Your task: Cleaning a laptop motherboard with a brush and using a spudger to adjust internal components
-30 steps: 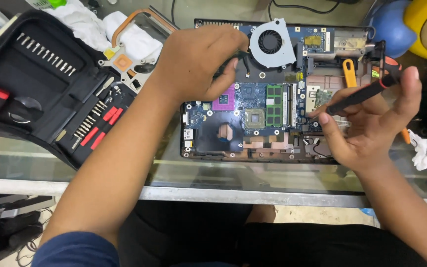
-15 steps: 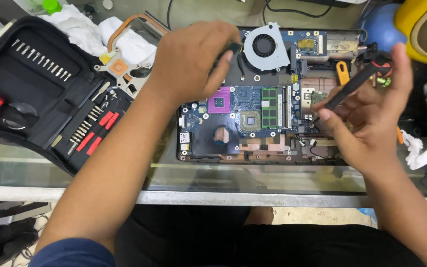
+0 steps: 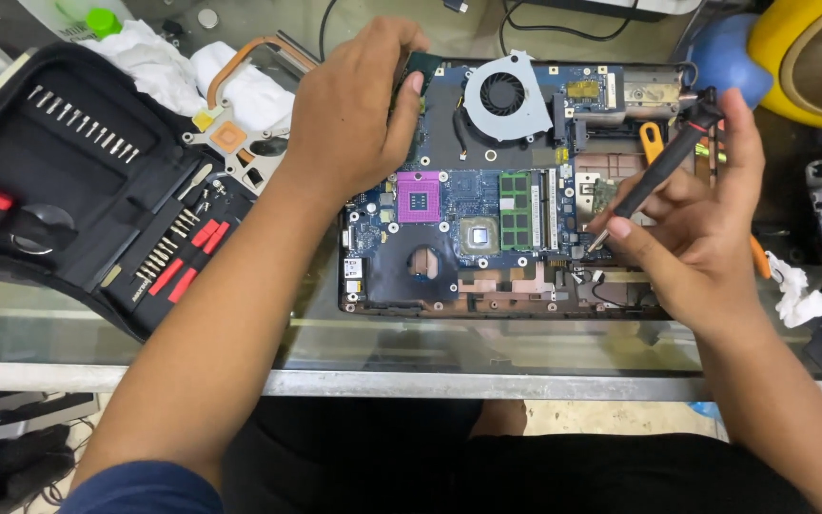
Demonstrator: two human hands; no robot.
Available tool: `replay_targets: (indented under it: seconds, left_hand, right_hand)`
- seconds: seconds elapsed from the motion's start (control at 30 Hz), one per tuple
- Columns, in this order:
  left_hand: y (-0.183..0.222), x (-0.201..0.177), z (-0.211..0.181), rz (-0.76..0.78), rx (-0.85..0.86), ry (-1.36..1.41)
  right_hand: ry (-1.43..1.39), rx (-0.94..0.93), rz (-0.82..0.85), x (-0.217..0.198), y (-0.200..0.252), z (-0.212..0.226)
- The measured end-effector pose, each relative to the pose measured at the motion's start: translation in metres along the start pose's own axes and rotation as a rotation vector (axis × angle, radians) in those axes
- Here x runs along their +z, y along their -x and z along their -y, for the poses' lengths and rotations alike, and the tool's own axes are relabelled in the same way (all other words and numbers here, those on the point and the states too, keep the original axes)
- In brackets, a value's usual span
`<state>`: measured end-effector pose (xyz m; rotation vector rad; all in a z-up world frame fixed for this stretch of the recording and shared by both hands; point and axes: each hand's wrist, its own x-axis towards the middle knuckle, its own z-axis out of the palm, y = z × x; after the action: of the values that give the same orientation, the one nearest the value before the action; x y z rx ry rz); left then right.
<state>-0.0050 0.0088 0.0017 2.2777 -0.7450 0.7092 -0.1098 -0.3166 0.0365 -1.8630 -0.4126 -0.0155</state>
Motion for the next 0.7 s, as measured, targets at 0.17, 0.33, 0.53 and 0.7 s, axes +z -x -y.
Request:
replay_targets:
  seconds: [0.17,0.33,0.53,0.7]
  left_hand:
    - [-0.001,-0.001,-0.002,0.033,-0.016,-0.009]
    - [-0.001,0.0,-0.001,0.013,0.006,0.006]
    - [-0.001,-0.002,-0.002,0.033,0.036,0.018]
    - [-0.001,-0.003,-0.002,0.008,0.035,0.031]
  right_hand:
    - [-0.025,-0.009,0.004,-0.004,0.003,-0.001]
    - [-0.021,0.019,0.008,-0.006,0.004,-0.009]
    - [0.019,-0.046,0.076,-0.005,0.003,-0.006]
    - [0.236,-0.127,0.1,-0.009,0.0,0.004]
